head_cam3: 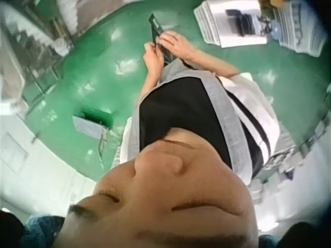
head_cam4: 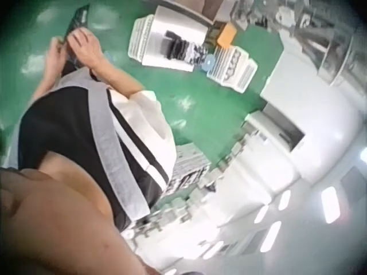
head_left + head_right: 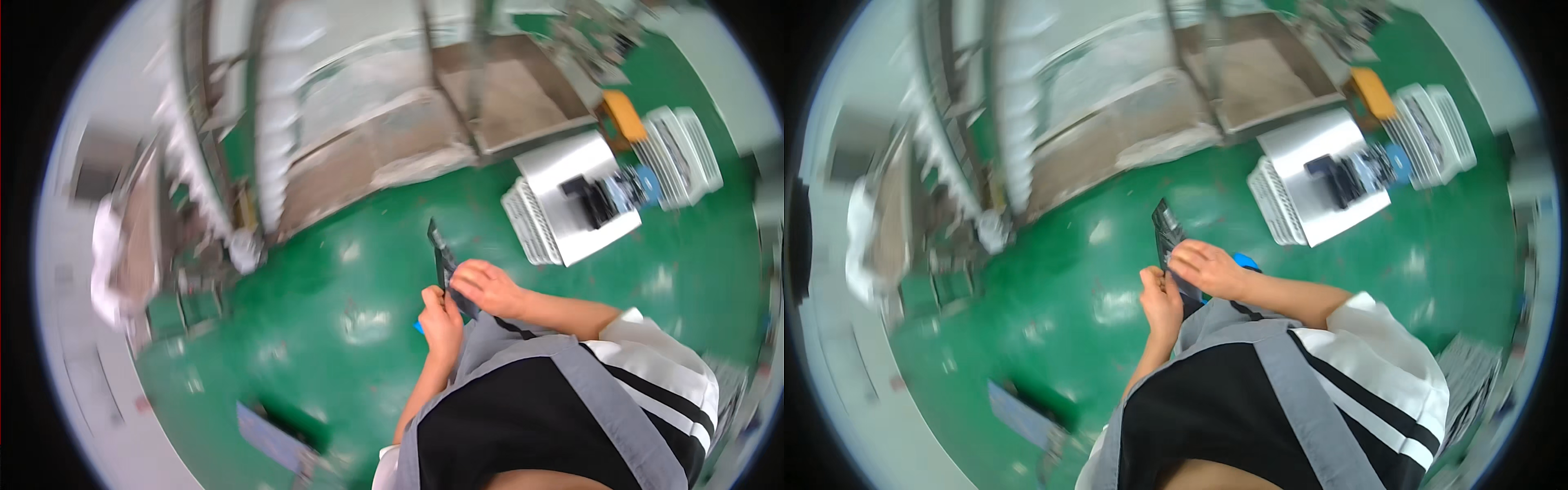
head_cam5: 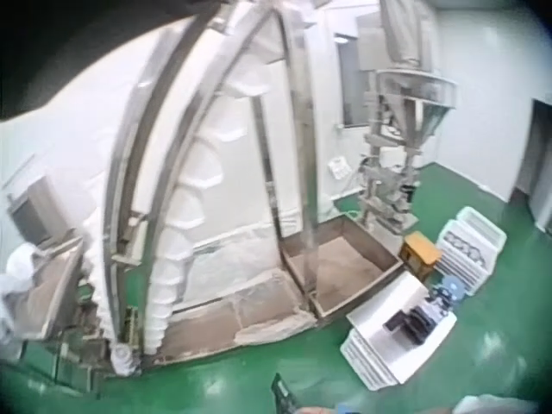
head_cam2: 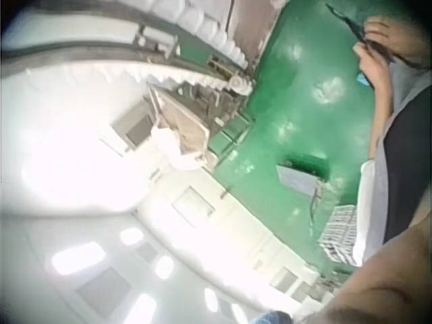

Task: Preparing and filling product pouches with powder using an industrial machine and a scoop.

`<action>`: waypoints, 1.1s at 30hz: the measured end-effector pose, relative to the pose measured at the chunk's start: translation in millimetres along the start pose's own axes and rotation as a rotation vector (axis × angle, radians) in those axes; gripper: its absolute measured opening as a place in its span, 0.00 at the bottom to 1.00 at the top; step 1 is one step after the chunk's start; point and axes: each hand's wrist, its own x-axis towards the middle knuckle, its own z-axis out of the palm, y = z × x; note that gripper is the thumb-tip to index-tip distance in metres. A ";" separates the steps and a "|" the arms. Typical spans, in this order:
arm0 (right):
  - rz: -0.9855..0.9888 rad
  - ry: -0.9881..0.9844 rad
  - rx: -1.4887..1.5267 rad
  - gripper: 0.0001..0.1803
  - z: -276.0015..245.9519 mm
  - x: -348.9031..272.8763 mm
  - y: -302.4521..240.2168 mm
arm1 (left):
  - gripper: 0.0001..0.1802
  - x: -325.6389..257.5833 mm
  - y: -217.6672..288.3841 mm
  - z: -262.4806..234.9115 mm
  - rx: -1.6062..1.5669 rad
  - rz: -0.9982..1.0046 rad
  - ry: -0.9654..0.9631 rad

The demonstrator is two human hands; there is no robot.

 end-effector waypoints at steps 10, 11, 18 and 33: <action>1.454 0.376 1.074 0.13 35.0 -217.5 157.2 | 0.05 19.2 64.5 222.8 0.109 0.826 -0.859; 1.513 0.384 0.949 0.16 27.2 -223.2 176.3 | 0.06 6.8 86.8 243.9 -0.020 0.972 -0.961; 1.610 0.329 0.280 0.40 -45.4 -311.5 313.2 | 0.05 -8.9 115.1 399.0 0.065 1.394 -1.249; 1.168 2.029 1.247 0.18 -22.5 -553.6 407.4 | 0.06 3.1 -41.1 726.7 0.388 1.531 -1.072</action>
